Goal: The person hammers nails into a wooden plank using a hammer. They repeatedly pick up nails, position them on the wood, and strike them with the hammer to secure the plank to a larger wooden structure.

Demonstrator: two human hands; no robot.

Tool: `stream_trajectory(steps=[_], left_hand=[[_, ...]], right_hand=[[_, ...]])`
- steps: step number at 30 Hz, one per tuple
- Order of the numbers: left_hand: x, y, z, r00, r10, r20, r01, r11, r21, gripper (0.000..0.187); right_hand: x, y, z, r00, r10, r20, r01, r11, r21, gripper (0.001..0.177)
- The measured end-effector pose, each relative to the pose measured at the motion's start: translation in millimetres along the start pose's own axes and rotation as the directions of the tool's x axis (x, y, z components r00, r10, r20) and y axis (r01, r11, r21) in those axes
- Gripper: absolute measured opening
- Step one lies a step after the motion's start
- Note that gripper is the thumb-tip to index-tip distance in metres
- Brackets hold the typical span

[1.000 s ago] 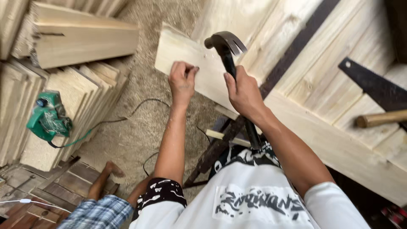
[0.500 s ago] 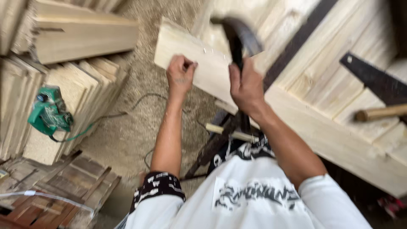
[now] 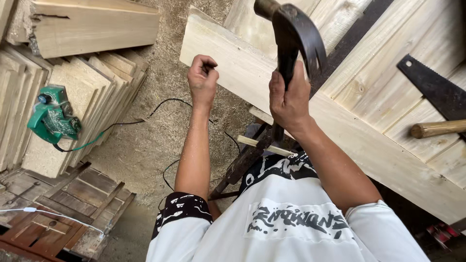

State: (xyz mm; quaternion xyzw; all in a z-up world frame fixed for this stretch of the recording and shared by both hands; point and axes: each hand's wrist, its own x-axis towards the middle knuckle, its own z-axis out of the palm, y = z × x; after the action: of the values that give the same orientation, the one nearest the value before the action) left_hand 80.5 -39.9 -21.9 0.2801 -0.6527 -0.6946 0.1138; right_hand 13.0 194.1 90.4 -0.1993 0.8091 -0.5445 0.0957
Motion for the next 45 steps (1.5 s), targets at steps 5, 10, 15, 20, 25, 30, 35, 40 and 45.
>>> stream_trajectory(steps=[5, 10, 15, 20, 25, 30, 35, 40, 45], left_hand=[[-35.1, 10.7, -9.8, 0.922, -0.352, -0.160, 0.150, 0.708, -0.691, 0.025], [-54.7, 14.8, -25.9, 0.919, -0.385, -0.087, 0.182, 0.607, -0.773, 0.021], [-55.0, 49.3, -13.5, 0.936, -0.350, -0.046, 0.216, 0.671, -0.709, 0.031], [-57.6, 46.0, 2.1, 0.942, -0.327, -0.073, 0.248, 0.826, -0.506, 0.022], [-45.8, 55.7, 22.3, 0.951, -0.308, 0.026, 0.286, 0.842, -0.458, 0.019], [-33.5, 59.5, 36.2, 0.946, -0.288, 0.149, 0.322, 0.889, -0.326, 0.019], [-17.6, 46.6, 53.9, 0.987, -0.006, 0.161, -0.003, 0.998, 0.058, 0.016], [-4.9, 44.4, 72.4, 0.988, 0.093, 0.126, -0.116, 0.975, 0.192, 0.016], [-1.2, 36.2, 80.5, 0.998, -0.015, 0.059, 0.004, 0.983, 0.182, 0.014]], right_hand=[[21.6, -4.0, 13.2, 0.793, 0.445, 0.417, -0.269, 0.869, -0.415, 0.028], [22.9, -16.8, 5.3, 0.841, 0.442, 0.311, -0.354, 0.886, -0.301, 0.033], [27.7, 0.4, 9.7, 0.636, 0.588, 0.499, -0.350, 0.797, -0.493, 0.031], [-25.7, -4.8, -33.3, 0.705, 0.583, 0.405, -0.505, 0.813, -0.291, 0.030], [-36.6, -21.0, -85.5, 0.802, 0.565, 0.192, -0.549, 0.825, -0.132, 0.029], [-51.9, -20.0, -107.6, 0.827, 0.555, 0.091, -0.552, 0.832, -0.058, 0.031], [-64.7, -15.7, -108.4, 0.840, 0.532, 0.104, -0.528, 0.847, -0.067, 0.034], [-71.1, -6.0, -103.7, 0.883, 0.445, 0.150, -0.417, 0.889, -0.187, 0.033], [-68.6, -6.4, -99.3, 0.834, 0.513, 0.204, -0.469, 0.853, -0.228, 0.029]])
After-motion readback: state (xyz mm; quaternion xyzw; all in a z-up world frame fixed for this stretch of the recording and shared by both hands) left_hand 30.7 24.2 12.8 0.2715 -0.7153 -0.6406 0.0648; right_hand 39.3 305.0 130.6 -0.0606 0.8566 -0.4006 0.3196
